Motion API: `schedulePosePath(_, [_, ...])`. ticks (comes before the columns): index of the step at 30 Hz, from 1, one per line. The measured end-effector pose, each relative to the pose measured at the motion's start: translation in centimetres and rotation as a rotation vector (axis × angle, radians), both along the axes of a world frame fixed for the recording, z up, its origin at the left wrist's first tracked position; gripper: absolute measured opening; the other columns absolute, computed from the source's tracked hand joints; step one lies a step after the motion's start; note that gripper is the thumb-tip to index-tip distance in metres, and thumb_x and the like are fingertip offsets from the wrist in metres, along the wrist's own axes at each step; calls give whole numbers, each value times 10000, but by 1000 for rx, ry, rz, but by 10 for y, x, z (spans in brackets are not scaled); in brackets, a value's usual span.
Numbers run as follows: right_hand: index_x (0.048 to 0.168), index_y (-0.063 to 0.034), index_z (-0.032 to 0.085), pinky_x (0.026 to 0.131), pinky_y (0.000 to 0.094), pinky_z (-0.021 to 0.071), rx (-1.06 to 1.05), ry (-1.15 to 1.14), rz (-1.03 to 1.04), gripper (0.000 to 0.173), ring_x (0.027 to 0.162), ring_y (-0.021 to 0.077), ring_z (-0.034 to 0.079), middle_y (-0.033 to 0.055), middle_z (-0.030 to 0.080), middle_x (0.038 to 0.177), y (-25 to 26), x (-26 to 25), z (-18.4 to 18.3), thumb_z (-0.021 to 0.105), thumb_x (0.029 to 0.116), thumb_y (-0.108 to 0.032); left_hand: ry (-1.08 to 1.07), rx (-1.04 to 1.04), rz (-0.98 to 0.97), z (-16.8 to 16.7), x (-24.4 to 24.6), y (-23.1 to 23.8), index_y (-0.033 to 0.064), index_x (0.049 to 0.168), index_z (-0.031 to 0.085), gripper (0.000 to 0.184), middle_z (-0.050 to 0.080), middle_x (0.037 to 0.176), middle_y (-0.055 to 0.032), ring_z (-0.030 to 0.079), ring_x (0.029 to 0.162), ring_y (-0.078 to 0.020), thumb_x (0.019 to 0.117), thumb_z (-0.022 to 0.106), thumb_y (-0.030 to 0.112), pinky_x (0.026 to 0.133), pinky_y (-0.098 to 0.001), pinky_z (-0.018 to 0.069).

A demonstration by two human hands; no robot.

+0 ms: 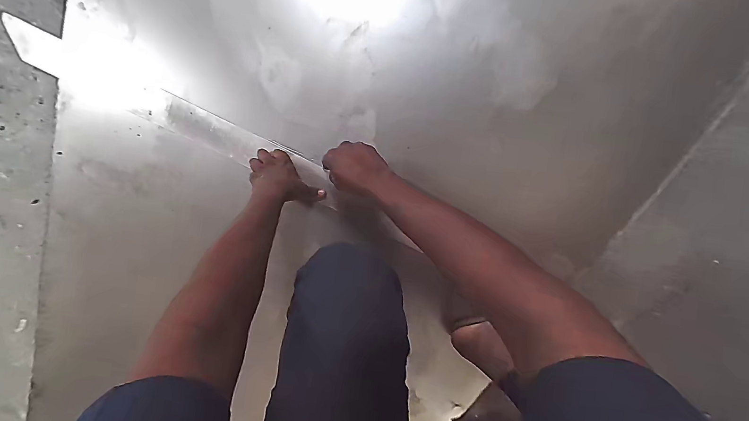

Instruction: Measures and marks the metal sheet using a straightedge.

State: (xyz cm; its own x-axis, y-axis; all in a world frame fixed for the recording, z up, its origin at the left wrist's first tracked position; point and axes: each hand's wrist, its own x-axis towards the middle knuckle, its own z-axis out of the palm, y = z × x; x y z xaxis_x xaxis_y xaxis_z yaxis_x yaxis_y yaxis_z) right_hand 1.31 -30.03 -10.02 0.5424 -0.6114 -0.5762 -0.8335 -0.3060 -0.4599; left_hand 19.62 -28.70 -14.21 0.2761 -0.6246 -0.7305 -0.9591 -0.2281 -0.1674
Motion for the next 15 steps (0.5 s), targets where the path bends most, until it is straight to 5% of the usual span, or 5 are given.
schedulePosePath(8, [1168,-157,726,842,579,557,121,157,-78,284,959,361,712,139,738,970,117,-185,9,495,1076,-295,18,-20,11,-11,4,1,-22,1415,420,1422,349,1492,-370,391,1369,-565,346,894,787,923,-722,487])
schedulePosePath(11, [1162,-189,722,804,577,561,128,166,-134,276,914,344,717,116,738,928,133,-210,13,488,1071,-305,11,-23,5,-13,4,1,-34,1416,411,1434,348,1479,-390,400,1357,-574,341,889,785,911,-732,486])
schedulePosePath(15, [1261,-203,708,878,590,549,145,146,-111,305,1000,361,710,132,747,1023,137,-217,8,495,1071,-310,4,-8,-14,-11,2,3,-49,1416,389,1434,326,1486,-405,382,1364,-595,359,898,776,917,-742,482])
